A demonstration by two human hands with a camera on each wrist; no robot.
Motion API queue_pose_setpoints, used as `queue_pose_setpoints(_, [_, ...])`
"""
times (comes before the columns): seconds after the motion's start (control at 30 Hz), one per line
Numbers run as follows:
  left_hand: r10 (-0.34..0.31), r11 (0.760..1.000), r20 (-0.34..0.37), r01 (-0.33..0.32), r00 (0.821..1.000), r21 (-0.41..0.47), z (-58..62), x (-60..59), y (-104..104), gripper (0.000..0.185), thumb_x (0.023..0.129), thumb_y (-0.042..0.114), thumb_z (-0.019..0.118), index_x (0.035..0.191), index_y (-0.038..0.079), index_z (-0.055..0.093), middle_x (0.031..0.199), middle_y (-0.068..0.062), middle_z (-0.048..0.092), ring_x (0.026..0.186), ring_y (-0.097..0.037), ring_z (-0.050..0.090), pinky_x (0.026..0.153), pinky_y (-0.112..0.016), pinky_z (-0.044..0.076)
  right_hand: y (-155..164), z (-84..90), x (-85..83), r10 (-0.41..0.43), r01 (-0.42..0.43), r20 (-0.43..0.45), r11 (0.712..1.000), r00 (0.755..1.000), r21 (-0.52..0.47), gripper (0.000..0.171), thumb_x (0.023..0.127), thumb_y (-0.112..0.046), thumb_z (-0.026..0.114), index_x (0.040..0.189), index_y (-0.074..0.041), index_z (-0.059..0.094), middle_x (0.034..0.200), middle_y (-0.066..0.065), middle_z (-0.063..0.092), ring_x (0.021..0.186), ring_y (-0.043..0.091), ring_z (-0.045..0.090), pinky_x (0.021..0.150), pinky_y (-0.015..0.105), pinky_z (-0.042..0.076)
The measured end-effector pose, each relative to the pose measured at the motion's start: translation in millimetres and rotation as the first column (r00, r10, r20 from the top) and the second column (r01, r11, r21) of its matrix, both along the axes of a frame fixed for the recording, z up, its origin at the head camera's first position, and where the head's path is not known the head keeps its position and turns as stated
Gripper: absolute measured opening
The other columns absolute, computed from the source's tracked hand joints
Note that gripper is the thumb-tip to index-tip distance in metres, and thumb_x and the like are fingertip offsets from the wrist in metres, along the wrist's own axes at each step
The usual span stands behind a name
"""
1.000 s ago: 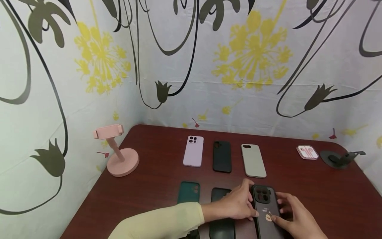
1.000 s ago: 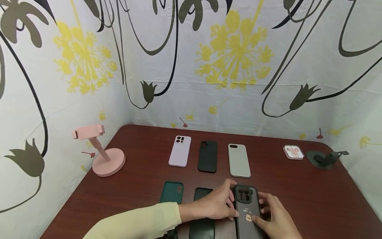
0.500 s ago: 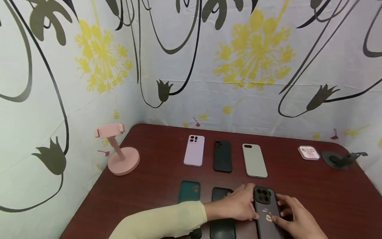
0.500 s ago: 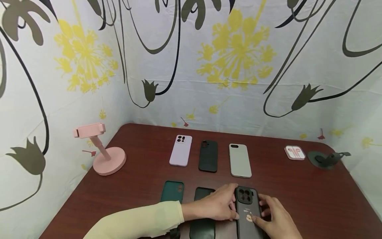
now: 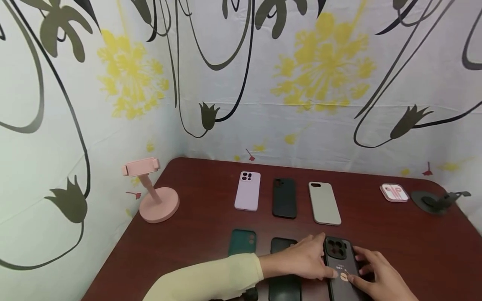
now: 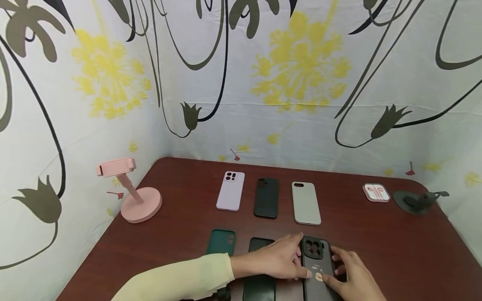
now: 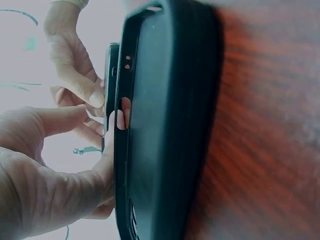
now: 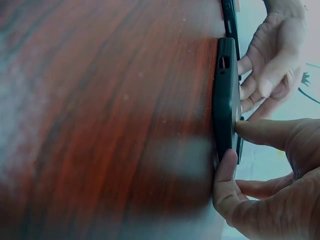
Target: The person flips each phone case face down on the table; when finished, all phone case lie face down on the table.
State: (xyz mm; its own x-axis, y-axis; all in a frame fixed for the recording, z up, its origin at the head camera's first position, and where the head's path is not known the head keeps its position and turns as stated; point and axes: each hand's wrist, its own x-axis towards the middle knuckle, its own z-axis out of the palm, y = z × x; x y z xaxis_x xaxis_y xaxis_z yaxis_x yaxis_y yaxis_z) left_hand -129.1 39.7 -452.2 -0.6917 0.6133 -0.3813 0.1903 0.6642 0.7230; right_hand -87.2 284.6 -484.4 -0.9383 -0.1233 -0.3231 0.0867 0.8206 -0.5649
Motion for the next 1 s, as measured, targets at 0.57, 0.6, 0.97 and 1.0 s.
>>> queue_pose_setpoints(0.57, [-0.057, 0.967, 0.201, 0.004, 0.978, 0.253, 23.8, 4.7, -24, 0.077, 0.104, 0.041, 0.067, 0.167, 0.033, 0.024, 0.158, 0.0, 0.041, 0.072, -0.007, 0.073, 0.073, -0.021, 0.058, -2, 15.9, 1.6, -0.028, 0.028, 0.019, 0.999, 0.999, 0.016, 0.098, 0.102, -0.056, 0.066, 0.157, 0.015, 0.026, 0.14, 0.038, 0.048, 0.111, 0.034, 0.066, 0.083, 0.047, 0.06])
queue_pose_setpoints(0.6, [-0.06, 0.964, 0.206, 0.003, 0.977, 0.266, 26.9, 5.4, -27, 0.076, 0.104, 0.04, 0.067, 0.167, 0.034, 0.024, 0.161, 0.001, 0.037, 0.074, -0.006, 0.073, 0.071, -0.021, 0.058, -3, 17.3, 1.5, -0.026, 0.026, 0.014, 0.999, 1.0, 0.021, 0.098, 0.102, -0.057, 0.065, 0.157, 0.014, 0.026, 0.142, 0.039, 0.045, 0.112, 0.036, 0.065, 0.083, 0.047, 0.06])
queue_pose_setpoints(0.97, [0.002, 0.977, -0.031, 0.005, 1.0, 0.213, 41.1, 6.9, -77, 0.074, 0.102, 0.055, 0.065, 0.164, 0.038, 0.029, 0.16, 0.003, 0.044, 0.102, 0.009, 0.064, 0.085, -0.023, 0.056, -27, 29.6, 13.0, -0.028, 0.026, -0.038, 0.999, 0.999, -0.041, 0.091, 0.102, -0.056, 0.064, 0.163, 0.0, 0.026, 0.155, 0.035, 0.034, 0.129, 0.048, 0.053, 0.089, 0.053, 0.055])
queue_pose_setpoints(1.0, [0.011, 0.978, -0.043, -0.002, 0.999, 0.208, 41.3, 6.9, -82, 0.074, 0.102, 0.056, 0.065, 0.164, 0.038, 0.029, 0.159, 0.002, 0.045, 0.105, 0.008, 0.064, 0.085, -0.024, 0.056, -30, 30.0, 14.6, -0.029, 0.026, -0.038, 0.998, 0.999, -0.059, 0.09, 0.103, -0.056, 0.064, 0.163, -0.001, 0.026, 0.156, 0.033, 0.034, 0.131, 0.048, 0.053, 0.091, 0.055, 0.055])
